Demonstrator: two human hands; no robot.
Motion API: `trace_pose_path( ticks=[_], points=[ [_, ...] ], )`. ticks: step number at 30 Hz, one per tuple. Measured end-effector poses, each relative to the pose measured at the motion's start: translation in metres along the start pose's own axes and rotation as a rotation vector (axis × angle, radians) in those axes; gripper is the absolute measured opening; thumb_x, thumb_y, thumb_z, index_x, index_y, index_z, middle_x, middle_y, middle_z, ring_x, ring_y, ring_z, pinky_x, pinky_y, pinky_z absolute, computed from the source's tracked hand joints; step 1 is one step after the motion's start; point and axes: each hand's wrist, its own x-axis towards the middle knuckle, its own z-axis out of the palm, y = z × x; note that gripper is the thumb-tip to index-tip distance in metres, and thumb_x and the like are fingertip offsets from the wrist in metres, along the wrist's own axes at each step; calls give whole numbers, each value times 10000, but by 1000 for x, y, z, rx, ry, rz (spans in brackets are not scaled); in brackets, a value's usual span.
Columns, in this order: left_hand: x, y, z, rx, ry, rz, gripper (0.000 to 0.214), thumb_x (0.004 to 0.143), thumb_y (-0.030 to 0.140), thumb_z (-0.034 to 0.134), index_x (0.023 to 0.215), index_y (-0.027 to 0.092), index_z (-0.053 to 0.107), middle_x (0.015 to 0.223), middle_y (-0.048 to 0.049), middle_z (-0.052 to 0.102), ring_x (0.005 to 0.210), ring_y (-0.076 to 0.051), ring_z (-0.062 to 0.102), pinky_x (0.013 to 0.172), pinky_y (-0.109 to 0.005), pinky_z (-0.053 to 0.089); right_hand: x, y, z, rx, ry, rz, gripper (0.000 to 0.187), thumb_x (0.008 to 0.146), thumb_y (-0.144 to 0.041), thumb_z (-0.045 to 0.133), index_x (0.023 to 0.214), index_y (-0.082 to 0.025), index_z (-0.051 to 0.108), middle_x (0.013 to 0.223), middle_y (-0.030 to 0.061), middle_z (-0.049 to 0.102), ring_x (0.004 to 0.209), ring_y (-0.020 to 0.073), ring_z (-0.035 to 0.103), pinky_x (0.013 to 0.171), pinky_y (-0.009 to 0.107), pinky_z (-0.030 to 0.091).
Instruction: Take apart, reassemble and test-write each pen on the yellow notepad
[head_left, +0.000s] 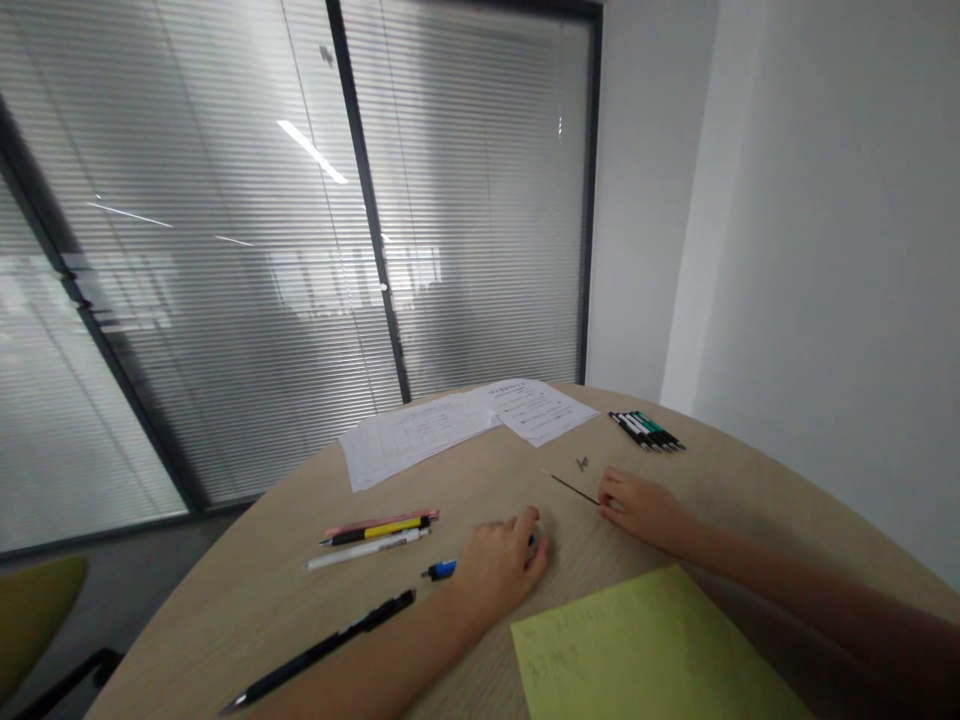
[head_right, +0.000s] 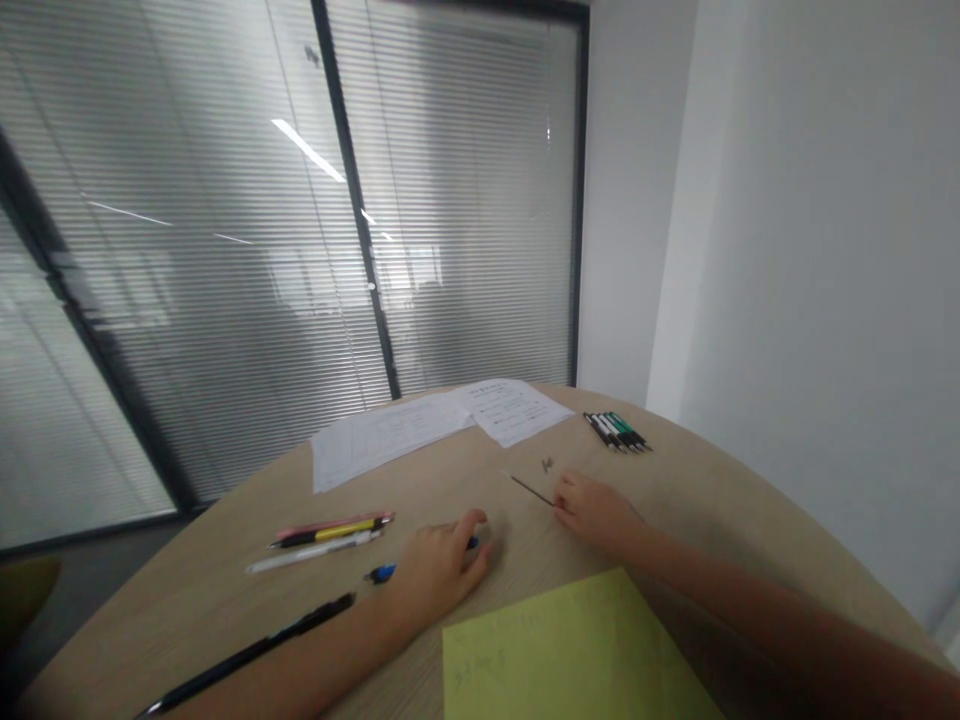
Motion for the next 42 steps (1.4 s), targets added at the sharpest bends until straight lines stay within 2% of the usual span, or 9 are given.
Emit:
trace_pose_path(
  ticks=[6, 10, 14, 18, 22, 29, 33, 38, 42],
  points=[
    [-1, -2, -1, -22, 21, 19, 306, 773, 278, 380, 1058, 178, 423, 792, -65, 641, 735, -224, 604, 620, -318, 445, 21, -3, 11, -8, -1, 222, 149, 767, -223, 430, 728, -156, 557, 787, 47, 578, 704, 142, 544, 587, 234, 341],
    [0, -3, -1, -46, 27, 40, 331, 742, 218, 380, 1064, 159, 421, 801, -72, 622, 732, -221, 578, 632, -327, 439, 37, -10, 17, -18, 29, 246, 186, 786, -242, 401, 743, -154, 559, 822, 67, 587, 705, 151, 549, 567, 239, 326],
    [0, -4, 0, -111, 60, 68, 360, 703, 158, 390, 1061, 140, 428, 874, -82, 593, 814, -218, 530, 728, -341, 416, 42, -17, 15, -24, 49, 248, 181, 788, -246, 409, 751, -158, 563, 841, 69, 585, 714, 149, 548, 582, 237, 329],
    [1, -6, 2, -178, 60, 107, 380, 663, 110, 400, 1042, 128, 429, 935, -89, 556, 875, -216, 478, 800, -353, 384, 32, -29, 10, 90, 123, 90, 170, 800, -245, 408, 827, -165, 555, 866, 59, 572, 742, 145, 531, 632, 241, 348],
    [2, -7, 7, -252, 71, 137, 403, 655, 83, 399, 1057, 112, 400, 998, -103, 525, 914, -212, 451, 828, -356, 373, 18, -47, 11, 391, 76, -110, 185, 815, -268, 403, 784, -168, 555, 764, 28, 571, 684, 124, 510, 621, 234, 360],
    [4, -9, 15, -381, 145, 203, 314, 690, 91, 415, 1000, 143, 417, 969, -80, 528, 895, -192, 471, 809, -339, 393, 10, -73, 9, 518, 5, -135, 67, 720, -212, 525, 737, -154, 555, 689, 6, 543, 624, 113, 462, 562, 223, 333],
    [4, -9, 15, -362, 151, 171, 308, 730, 116, 405, 1037, 139, 410, 979, -90, 532, 906, -199, 484, 795, -341, 405, 10, -67, 11, 510, 29, -124, 52, 709, -204, 519, 705, -164, 552, 653, -9, 518, 606, 111, 450, 549, 223, 331],
    [3, -8, 11, -308, 129, 118, 322, 737, 130, 414, 1059, 140, 398, 991, -88, 527, 918, -201, 489, 805, -336, 405, 11, -44, 3, 543, 27, -66, 50, 698, -215, 520, 694, -170, 543, 612, -21, 503, 570, 104, 437, 523, 221, 327],
    [4, -8, 11, -293, 124, 82, 260, 766, 120, 383, 1023, 147, 409, 969, -79, 527, 904, -185, 493, 794, -317, 410, 21, -22, -8, 656, -5, 60, 106, 723, -252, 474, 685, -169, 529, 551, -25, 471, 503, 102, 420, 481, 230, 316]
  ],
)
